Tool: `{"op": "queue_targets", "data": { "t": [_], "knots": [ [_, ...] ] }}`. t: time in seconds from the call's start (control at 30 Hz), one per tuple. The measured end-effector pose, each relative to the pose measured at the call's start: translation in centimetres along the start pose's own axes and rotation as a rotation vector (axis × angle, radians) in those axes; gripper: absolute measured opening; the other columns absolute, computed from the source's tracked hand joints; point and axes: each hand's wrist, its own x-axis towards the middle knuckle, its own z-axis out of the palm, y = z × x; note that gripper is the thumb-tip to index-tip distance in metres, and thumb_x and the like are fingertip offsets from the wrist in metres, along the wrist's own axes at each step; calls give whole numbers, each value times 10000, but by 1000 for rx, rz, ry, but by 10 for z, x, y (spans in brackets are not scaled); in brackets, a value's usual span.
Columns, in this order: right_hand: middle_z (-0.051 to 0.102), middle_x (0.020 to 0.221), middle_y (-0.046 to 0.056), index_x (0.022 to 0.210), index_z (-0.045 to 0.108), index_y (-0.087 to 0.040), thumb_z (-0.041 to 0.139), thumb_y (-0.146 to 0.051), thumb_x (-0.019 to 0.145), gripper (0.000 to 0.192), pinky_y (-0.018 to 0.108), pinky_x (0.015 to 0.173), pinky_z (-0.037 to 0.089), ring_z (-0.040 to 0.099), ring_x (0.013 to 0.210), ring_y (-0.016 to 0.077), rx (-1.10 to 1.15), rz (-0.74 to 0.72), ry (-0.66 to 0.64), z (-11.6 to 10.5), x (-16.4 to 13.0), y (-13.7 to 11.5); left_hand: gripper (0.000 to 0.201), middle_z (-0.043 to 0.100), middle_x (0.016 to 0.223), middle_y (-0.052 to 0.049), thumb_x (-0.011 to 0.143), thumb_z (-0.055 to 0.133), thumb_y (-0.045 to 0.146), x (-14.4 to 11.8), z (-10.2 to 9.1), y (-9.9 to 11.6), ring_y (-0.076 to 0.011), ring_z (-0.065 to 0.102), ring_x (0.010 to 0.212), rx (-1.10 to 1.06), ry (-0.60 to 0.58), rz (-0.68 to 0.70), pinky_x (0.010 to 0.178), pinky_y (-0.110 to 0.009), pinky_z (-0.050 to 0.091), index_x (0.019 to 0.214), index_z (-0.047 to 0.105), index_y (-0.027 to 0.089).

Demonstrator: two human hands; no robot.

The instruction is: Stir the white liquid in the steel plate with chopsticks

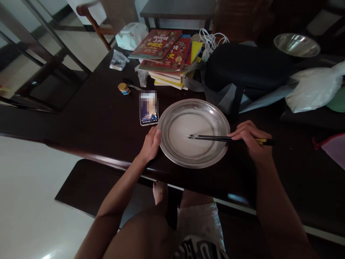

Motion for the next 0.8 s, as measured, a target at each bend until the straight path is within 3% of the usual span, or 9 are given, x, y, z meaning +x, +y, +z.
{"op": "queue_targets", "data": {
  "t": [0.17,0.33,0.47,0.63,0.8],
  "knots": [
    [816,835,14,813,812,-319,618,-332,1011,277,432,777,534,665,840,239,-9,1,-92,0,0,1,808,749,1199,-169,1031,247,750,0,0,1,-321,673,1194,6,-6,3,1082,-495,524,1269,722,142],
    [800,792,15,780,797,-305,603,-310,1018,307,427,762,528,658,813,232,1,-12,-12,0,1,-1,793,746,1212,-169,1036,258,738,0,0,0,-314,681,1186,-2,-2,4,1078,-475,530,1261,725,137],
    [818,850,11,826,809,-318,615,-319,1014,270,428,783,535,673,850,234,-17,6,-103,0,0,-3,810,744,1208,-169,1029,246,755,0,1,-1,-315,677,1178,1,-1,4,1071,-486,527,1255,728,144],
    [804,811,13,795,799,-315,596,-321,1023,305,424,775,529,659,830,234,3,8,-20,0,0,-2,840,741,1224,-178,1017,237,777,0,1,1,-317,672,1180,4,-9,-6,1072,-491,524,1263,723,138],
    [808,835,15,816,809,-332,611,-339,1015,280,446,784,537,678,836,242,-35,-6,-81,0,0,-1,799,745,1228,-166,1030,251,754,0,0,2,-317,666,1219,-5,-2,2,1099,-491,518,1272,721,155]
  ]
}}
